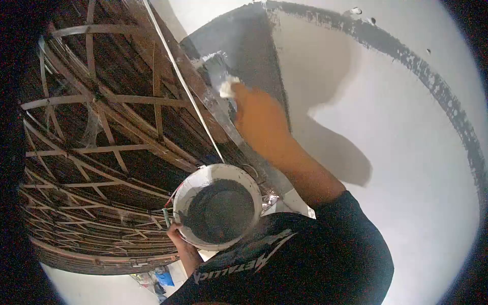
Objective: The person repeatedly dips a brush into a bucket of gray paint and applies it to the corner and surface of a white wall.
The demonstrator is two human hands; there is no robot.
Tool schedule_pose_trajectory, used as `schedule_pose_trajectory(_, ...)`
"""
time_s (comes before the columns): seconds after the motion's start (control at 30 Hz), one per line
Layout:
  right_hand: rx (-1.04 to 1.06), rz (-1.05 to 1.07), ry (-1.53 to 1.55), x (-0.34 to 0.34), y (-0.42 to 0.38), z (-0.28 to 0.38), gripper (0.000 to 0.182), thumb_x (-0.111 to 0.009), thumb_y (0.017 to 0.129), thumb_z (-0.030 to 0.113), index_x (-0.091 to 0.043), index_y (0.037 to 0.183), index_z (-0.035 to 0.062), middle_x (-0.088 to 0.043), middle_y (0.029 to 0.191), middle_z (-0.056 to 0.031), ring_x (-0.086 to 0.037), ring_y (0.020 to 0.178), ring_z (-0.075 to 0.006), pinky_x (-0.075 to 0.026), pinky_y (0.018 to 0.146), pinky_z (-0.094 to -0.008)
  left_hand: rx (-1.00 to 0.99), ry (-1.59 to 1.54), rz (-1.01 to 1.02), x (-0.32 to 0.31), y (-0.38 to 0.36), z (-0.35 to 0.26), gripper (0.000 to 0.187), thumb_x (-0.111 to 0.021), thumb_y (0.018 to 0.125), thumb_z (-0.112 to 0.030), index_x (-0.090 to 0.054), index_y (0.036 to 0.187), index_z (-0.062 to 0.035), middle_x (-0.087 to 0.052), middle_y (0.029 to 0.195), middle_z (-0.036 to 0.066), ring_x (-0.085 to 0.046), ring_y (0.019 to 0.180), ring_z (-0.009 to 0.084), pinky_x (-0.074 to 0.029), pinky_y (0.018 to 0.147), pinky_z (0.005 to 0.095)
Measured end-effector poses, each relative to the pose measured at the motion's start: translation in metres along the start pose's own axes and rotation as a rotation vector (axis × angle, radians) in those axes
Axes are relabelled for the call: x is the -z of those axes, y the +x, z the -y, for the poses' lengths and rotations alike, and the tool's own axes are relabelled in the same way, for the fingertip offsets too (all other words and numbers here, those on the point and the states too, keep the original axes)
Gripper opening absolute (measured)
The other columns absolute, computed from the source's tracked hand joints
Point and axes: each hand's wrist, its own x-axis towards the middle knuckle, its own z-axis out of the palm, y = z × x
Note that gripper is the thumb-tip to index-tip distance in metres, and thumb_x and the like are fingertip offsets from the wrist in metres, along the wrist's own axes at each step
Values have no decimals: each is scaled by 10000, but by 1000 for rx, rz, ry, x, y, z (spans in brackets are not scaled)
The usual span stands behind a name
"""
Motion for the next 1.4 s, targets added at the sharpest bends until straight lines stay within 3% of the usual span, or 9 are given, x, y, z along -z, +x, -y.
schedule_pose_trajectory(0.2,142,-108,38,20,3,8,283,-550,791,60,-601,1069,48,-602,812,-218,-596,801,-411,-471,705,-503,-46,7,-6,-1,0,0,98,-523,668,-63,-566,636,19,-616,782,123,-600,697,241,-494,669,354)
schedule_pose_trajectory(0.37,97,-11,-26,35,5,23,238,-548,770,50,-595,1003,47,-596,787,-219,-589,771,-405,-463,688,-508,-92,115,-13,26,11,8,98,-529,676,-67,-567,643,17,-630,810,131,-615,733,242,-509,701,366)
schedule_pose_trajectory(0.47,139,-98,-51,36,12,28,224,-548,777,56,-589,998,50,-593,791,-213,-591,766,-399,-463,682,-511,-40,115,80,38,18,14,240,-509,633,-105,-568,847,-15,-584,853,89,-568,812,240,-462,760,333)
schedule_pose_trajectory(0.6,103,1,-172,25,25,33,196,-551,787,66,-584,980,53,-586,788,-197,-596,766,-387,-470,676,-502,49,57,59,5,0,1,314,-509,631,-119,-571,915,-2,-586,882,95,-567,824,249,-460,772,338)
schedule_pose_trajectory(0.73,162,-114,-73,49,21,43,173,-545,821,75,-589,987,57,-573,747,-188,-584,726,-389,-461,648,-490,-7,87,122,6,3,3,417,-502,624,-124,-578,1010,18,-606,937,113,-574,852,266,-461,793,346)
schedule_pose_trajectory(0.8,242,-217,-87,30,31,31,167,-536,874,89,-606,1026,71,-555,692,-181,-555,661,-392,-428,589,-482,-3,79,107,11,4,5,385,-506,631,-123,-578,980,22,-615,935,120,-583,850,268,-470,788,349)
schedule_pose_trajectory(0.93,160,-123,-101,26,34,34,166,-537,856,75,-589,1013,63,-572,727,-194,-573,696,-405,-441,610,-491,-10,-7,54,-10,-3,-1,204,-534,656,-138,-588,782,13,-620,855,117,-593,783,250,-488,740,344)
schedule_pose_trajectory(1.1,107,-121,-51,54,20,50,188,-527,868,55,-552,1053,40,-599,776,-231,-581,750,-425,-445,625,-501,12,-25,31,8,9,10,294,-502,644,-145,-588,871,21,-602,881,108,-573,800,254,-464,751,339)
schedule_pose_trajectory(1.4,64,-39,-162,40,23,58,324,-569,794,64,-493,1108,83,-577,807,-209,-612,745,-404,-492,654,-496,-86,-4,-16,8,7,9,138,-524,684,-74,-520,553,-28,-560,649,82,-550,609,198,-474,637,352)
